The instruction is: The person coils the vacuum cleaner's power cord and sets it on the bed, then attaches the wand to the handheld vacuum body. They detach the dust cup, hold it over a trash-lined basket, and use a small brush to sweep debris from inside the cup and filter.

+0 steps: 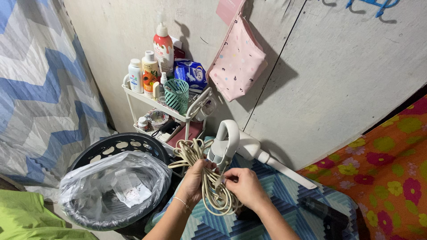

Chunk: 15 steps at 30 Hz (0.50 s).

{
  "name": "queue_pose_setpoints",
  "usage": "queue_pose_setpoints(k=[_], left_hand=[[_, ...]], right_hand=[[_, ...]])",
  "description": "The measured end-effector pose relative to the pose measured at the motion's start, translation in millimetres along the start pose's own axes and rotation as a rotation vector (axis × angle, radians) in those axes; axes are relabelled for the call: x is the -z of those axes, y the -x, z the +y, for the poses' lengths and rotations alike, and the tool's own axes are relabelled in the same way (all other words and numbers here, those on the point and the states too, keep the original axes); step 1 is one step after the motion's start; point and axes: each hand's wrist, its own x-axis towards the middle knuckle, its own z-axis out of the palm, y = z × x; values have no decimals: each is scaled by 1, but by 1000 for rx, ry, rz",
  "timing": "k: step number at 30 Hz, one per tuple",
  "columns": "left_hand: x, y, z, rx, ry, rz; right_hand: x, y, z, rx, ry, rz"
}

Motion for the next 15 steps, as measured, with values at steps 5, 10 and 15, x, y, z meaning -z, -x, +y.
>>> queue_pose_setpoints(k=[5, 10, 15], left_hand=[[5, -3, -10, 16, -10, 40], [4, -3, -15, 122, -27, 49], [-3, 0, -18, 99, -53, 132]], right_hand=[[-9, -5, 4, 235, 15, 130], [-21, 1, -3, 92, -77, 210], [-27, 11, -20, -76, -13, 275]])
